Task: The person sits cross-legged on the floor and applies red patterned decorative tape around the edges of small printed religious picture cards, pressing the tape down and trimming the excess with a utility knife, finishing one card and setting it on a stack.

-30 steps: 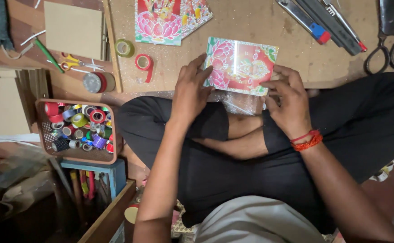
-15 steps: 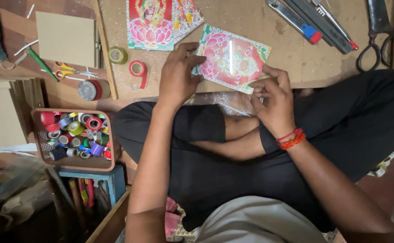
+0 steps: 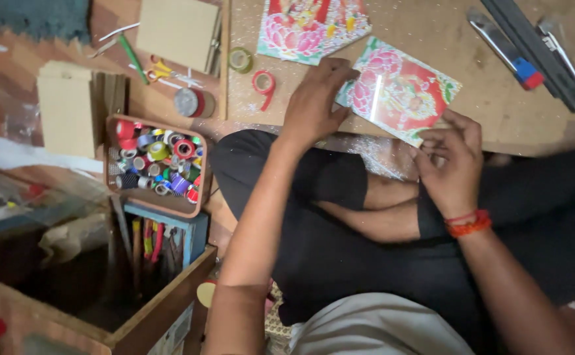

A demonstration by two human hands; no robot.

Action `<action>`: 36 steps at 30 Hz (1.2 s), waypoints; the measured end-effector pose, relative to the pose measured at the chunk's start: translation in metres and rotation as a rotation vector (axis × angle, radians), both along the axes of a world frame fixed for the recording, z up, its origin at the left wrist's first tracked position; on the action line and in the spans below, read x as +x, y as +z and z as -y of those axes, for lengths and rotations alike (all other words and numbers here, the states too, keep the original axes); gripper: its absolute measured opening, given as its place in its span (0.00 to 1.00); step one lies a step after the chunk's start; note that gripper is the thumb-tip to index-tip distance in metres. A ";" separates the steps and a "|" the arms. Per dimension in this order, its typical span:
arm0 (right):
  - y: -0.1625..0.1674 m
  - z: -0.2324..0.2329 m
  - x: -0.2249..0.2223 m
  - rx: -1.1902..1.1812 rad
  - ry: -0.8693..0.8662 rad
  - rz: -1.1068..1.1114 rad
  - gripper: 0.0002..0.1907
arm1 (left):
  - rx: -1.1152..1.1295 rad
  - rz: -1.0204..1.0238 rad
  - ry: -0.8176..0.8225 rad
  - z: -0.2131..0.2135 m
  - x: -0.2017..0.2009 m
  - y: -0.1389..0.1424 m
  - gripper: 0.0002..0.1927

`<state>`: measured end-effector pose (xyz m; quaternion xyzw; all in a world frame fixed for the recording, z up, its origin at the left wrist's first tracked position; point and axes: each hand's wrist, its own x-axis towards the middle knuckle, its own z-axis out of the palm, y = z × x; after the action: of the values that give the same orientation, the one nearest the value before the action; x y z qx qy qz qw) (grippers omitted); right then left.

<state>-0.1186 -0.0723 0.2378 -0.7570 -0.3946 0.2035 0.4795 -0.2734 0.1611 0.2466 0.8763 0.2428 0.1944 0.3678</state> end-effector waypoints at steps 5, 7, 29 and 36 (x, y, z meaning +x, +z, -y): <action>0.000 0.015 0.006 0.070 -0.027 -0.036 0.17 | 0.395 -0.133 0.705 -0.003 -0.040 -0.003 0.17; -0.001 0.019 0.011 0.107 -0.086 -0.066 0.16 | 0.363 -0.215 0.699 -0.008 -0.054 -0.002 0.16; 0.040 0.012 0.011 0.240 0.229 0.632 0.14 | -0.884 0.431 0.143 0.132 0.001 0.005 0.14; 0.043 0.024 0.024 -0.043 0.473 0.685 0.12 | -0.633 0.263 0.422 0.091 -0.009 -0.041 0.04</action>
<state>-0.0947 -0.0963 0.2810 -0.6794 -0.6898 0.0526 0.2445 -0.2827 0.0700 0.2055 0.6183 0.4159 0.2918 0.5996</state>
